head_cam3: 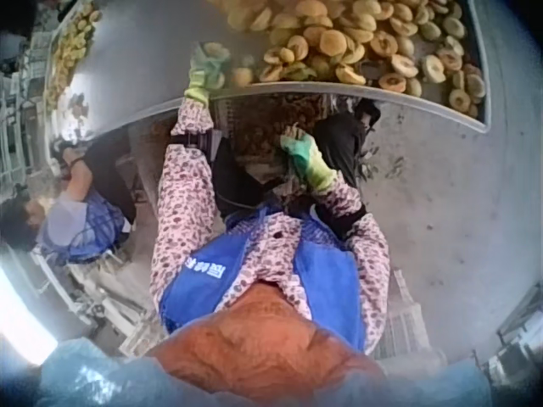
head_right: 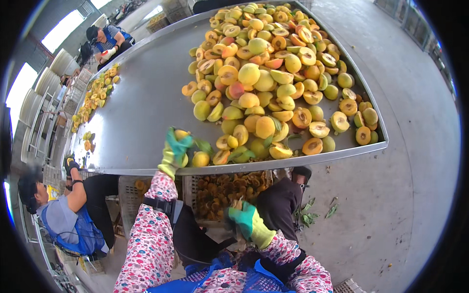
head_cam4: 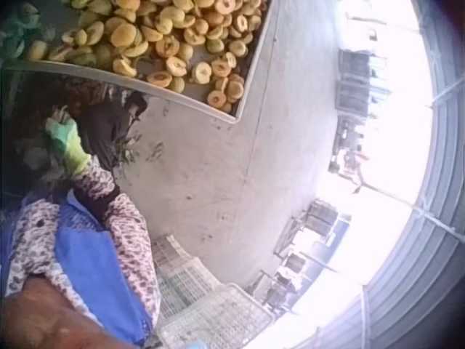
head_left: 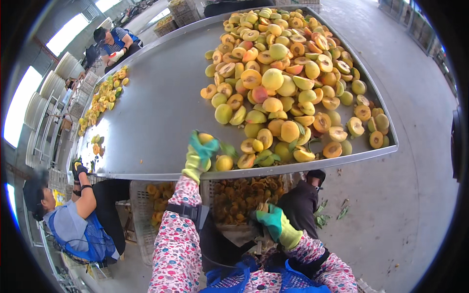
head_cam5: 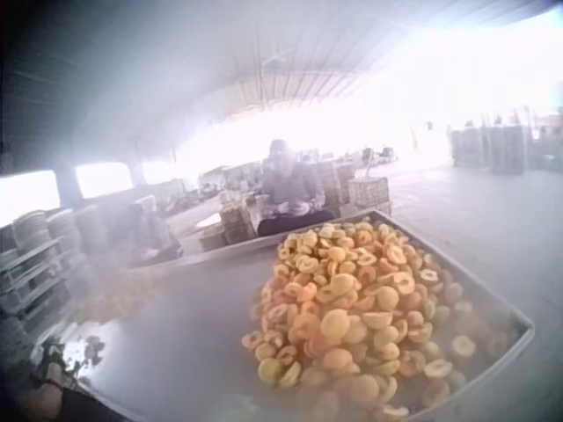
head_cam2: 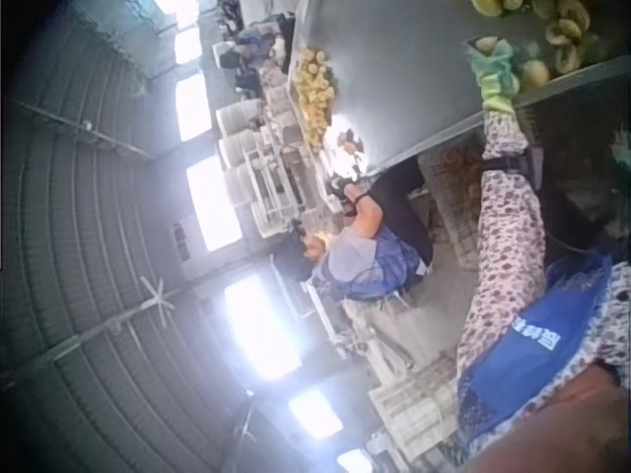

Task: The recorder uses a small tool to pit halved apricots at a sorting table.

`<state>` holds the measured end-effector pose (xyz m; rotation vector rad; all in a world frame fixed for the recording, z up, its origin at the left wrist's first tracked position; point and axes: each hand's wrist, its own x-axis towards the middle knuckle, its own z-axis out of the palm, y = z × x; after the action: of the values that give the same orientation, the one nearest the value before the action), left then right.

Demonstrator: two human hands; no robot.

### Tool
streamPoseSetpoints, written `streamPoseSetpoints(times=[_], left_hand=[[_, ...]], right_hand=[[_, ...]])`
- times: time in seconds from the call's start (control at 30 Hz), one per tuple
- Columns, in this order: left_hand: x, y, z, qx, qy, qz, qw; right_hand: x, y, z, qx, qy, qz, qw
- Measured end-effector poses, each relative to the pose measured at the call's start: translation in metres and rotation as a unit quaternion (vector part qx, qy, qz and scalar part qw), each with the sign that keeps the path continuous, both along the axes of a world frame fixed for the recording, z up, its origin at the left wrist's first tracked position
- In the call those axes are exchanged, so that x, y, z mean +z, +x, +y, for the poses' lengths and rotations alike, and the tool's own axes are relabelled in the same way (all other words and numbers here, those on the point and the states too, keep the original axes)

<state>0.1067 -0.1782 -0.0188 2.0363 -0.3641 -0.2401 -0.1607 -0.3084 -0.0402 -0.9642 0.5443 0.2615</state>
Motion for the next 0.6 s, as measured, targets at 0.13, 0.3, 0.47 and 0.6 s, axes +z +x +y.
streamPoseSetpoints(times=[0.13,0.3,0.47,0.6], left_hand=[[0.042,-0.043,0.005,-0.024,-0.253,0.032,0.967],[0.062,-0.129,0.015,-0.237,-0.064,-0.210,0.946],[0.047,-0.152,0.015,-0.063,-0.128,-0.246,0.959],[0.039,-0.180,0.021,-0.061,-0.204,-0.201,0.956]], right_hand=[[0.028,0.020,-0.006,-0.048,0.048,-0.088,0.994],[0.080,0.046,0.000,-0.091,0.166,-0.082,0.978],[0.061,0.039,0.030,-0.060,-0.030,-0.167,0.984],[0.055,0.031,0.047,-0.065,-0.078,-0.184,0.978]])
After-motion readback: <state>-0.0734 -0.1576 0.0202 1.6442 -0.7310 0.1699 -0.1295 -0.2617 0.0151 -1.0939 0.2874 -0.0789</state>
